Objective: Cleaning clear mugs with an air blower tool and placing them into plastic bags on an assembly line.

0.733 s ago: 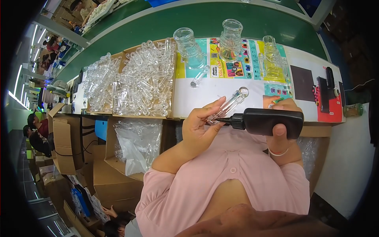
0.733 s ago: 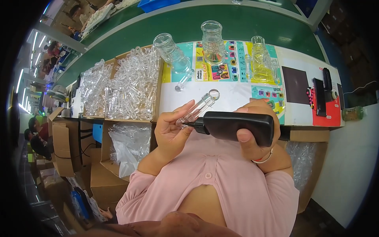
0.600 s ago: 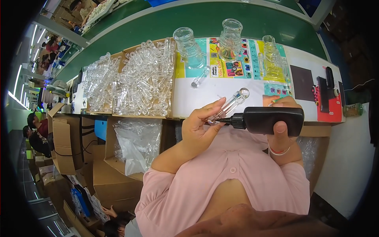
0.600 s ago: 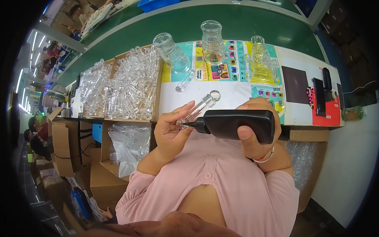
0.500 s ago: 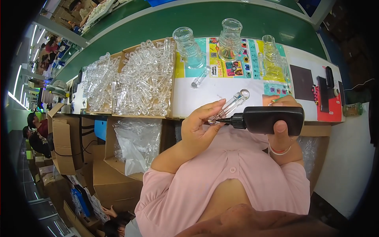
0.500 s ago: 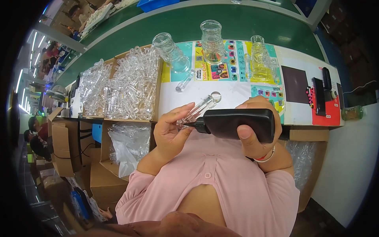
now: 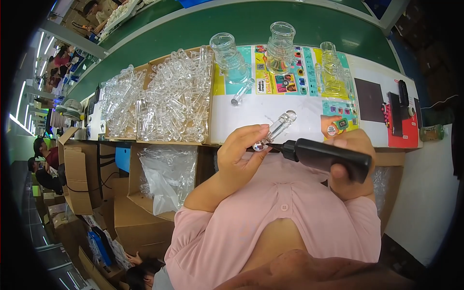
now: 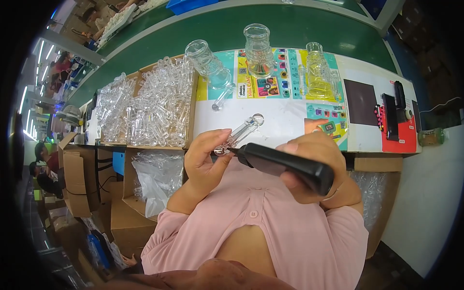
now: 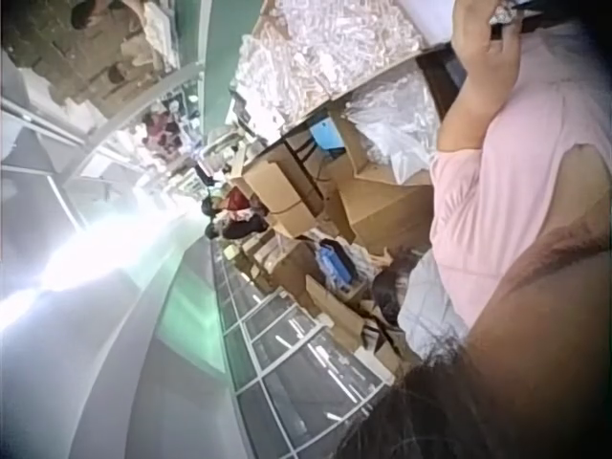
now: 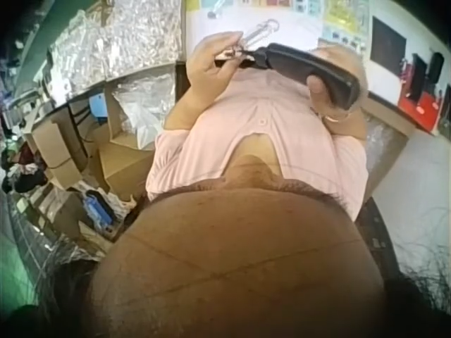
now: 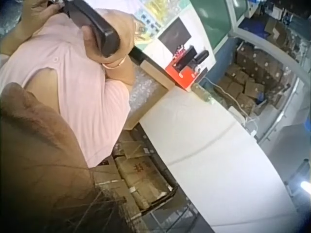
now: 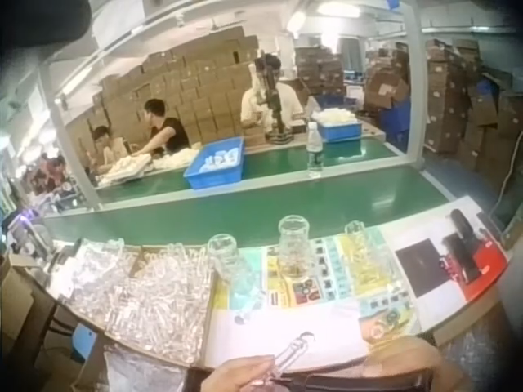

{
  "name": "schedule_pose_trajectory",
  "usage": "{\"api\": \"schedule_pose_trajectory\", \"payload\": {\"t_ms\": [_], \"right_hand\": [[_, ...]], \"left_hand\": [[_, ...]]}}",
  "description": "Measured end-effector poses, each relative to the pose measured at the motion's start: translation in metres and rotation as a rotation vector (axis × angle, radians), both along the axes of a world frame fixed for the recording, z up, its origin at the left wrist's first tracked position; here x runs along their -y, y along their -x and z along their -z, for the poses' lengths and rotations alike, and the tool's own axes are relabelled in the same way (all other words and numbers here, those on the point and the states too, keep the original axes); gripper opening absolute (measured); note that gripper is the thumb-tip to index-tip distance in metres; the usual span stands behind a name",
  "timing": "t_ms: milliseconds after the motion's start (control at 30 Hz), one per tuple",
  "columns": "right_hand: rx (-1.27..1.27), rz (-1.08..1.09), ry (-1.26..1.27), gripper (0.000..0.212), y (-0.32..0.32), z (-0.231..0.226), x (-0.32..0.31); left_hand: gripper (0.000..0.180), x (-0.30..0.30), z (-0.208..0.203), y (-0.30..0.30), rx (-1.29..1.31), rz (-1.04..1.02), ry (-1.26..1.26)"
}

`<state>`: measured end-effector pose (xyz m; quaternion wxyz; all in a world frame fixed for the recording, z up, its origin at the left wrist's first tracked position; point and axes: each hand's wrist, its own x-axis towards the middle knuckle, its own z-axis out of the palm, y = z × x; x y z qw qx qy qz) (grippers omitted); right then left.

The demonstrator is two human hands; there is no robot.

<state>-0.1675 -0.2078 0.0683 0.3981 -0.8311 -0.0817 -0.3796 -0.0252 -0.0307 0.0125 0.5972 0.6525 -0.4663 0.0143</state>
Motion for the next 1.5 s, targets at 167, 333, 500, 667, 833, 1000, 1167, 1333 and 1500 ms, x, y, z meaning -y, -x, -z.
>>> {"api": "schedule_pose_trajectory", "payload": {"t_ms": [167,333,500,667,833,1000,1167,1333,1500], "right_hand": [[-0.027,-0.084,-0.01,0.036,0.009,0.0,-0.011],[-0.025,-0.134,0.026,0.043,0.01,-0.005,-0.014],[0.064,-0.198,-0.021,0.044,0.013,0.003,-0.01],[0.102,-0.22,-0.08,0.043,0.012,0.008,-0.009],[0.102,-0.253,-0.098,0.044,0.011,0.009,-0.009],[0.146,-0.314,0.024,0.048,0.01,0.008,-0.004],[0.241,-0.288,0.151,0.048,0.004,0.012,-0.006],[0.249,-0.297,0.209,0.045,0.004,0.013,-0.006],[0.267,-0.275,0.224,0.045,0.002,0.012,-0.007]], "left_hand": [[0.044,0.001,-0.002,-0.001,0.023,-0.009,-0.026],[0.042,-0.003,-0.002,-0.001,0.005,0.004,-0.07],[0.041,-0.004,0.003,0.006,-0.533,0.253,0.064],[0.036,-0.006,-0.002,0.005,-0.879,0.452,0.088],[0.037,-0.008,0.0,0.003,-0.939,0.527,0.11],[0.036,-0.006,0.0,0.003,-0.962,0.544,0.124],[0.034,-0.006,0.0,0.004,-0.904,0.448,0.12],[0.035,-0.005,0.004,0.004,-0.834,0.4,0.124],[0.036,-0.005,0.009,0.004,-0.716,0.355,0.147]]}}
